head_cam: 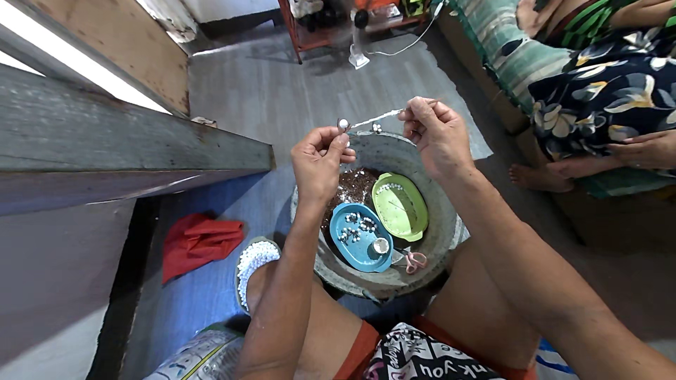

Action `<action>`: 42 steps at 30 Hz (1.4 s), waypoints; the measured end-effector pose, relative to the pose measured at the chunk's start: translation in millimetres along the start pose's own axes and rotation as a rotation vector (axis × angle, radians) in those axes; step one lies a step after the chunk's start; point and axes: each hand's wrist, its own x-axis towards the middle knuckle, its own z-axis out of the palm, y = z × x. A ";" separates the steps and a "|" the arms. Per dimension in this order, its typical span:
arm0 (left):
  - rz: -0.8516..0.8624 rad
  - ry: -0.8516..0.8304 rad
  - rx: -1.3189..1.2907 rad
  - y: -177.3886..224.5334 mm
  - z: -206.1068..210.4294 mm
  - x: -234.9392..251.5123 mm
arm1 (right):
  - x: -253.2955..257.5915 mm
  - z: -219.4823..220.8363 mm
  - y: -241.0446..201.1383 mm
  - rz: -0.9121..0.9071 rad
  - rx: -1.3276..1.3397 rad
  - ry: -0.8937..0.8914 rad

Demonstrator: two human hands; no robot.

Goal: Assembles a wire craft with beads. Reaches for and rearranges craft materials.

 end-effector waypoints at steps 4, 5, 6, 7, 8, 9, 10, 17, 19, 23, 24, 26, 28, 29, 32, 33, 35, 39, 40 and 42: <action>0.001 -0.003 -0.016 -2.0 0.9 -0.4 | -0.5 -0.3 3.3 0.003 -0.018 0.003; 0.001 -0.002 -0.019 -2.0 1.0 -0.3 | -0.4 0.1 3.3 0.006 -0.015 0.005; 0.001 -0.001 -0.017 -1.3 1.0 -0.5 | -0.3 0.8 3.2 0.009 -0.009 0.012; 0.000 -0.002 -0.015 -0.7 0.9 -0.8 | -0.2 1.3 3.1 0.011 -0.008 0.016; 0.000 -0.004 -0.014 -0.5 0.9 -0.8 | -0.1 1.1 3.2 0.010 -0.009 0.015; 0.001 -0.007 -0.014 -0.8 0.8 -0.7 | -0.1 0.6 3.7 0.008 -0.010 0.017; 0.003 -0.009 -0.014 -1.5 0.7 -0.6 | -0.1 0.2 4.0 0.009 -0.010 0.021; 0.000 -0.008 -0.016 -0.8 1.1 -1.0 | -0.3 1.0 4.6 0.017 -0.010 0.031; -0.004 -0.009 -0.019 -0.9 0.8 -0.7 | -0.1 0.8 4.6 0.017 -0.016 0.027; 0.010 -0.007 -0.022 -2.2 -0.6 -0.1 | -0.1 0.9 4.8 0.018 -0.030 0.041; 0.011 -0.009 -0.020 -2.4 -0.6 -0.2 | -0.2 0.7 4.8 0.018 -0.030 0.045; 0.006 -0.010 -0.021 -1.6 -0.4 -0.3 | 0.0 0.8 4.7 0.012 -0.027 0.043; 0.001 -0.013 -0.022 -0.9 -0.2 -0.8 | 0.0 1.3 4.8 0.007 -0.025 0.036; -0.001 -0.016 -0.024 -1.0 0.2 -1.0 | -0.3 1.2 4.8 0.008 -0.022 0.034; -0.004 -0.017 -0.023 -0.9 0.5 -0.9 | -0.2 1.1 3.9 0.014 -0.023 0.031; -0.005 -0.015 -0.023 -1.0 0.2 -0.8 | 0.1 1.2 3.4 0.015 -0.022 0.034; -0.004 -0.013 -0.023 -1.6 -0.1 -0.9 | 0.1 0.6 2.4 0.018 -0.014 0.037; -0.001 -0.016 -0.021 -1.8 0.0 -1.0 | 0.5 0.1 4.2 0.008 -0.027 0.031; -0.001 -0.018 -0.020 -1.7 0.1 -1.1 | 0.7 0.0 4.9 0.002 -0.034 0.033; 0.004 -0.017 -0.022 -1.4 0.2 -1.1 | 1.0 0.0 5.3 -0.002 -0.036 0.044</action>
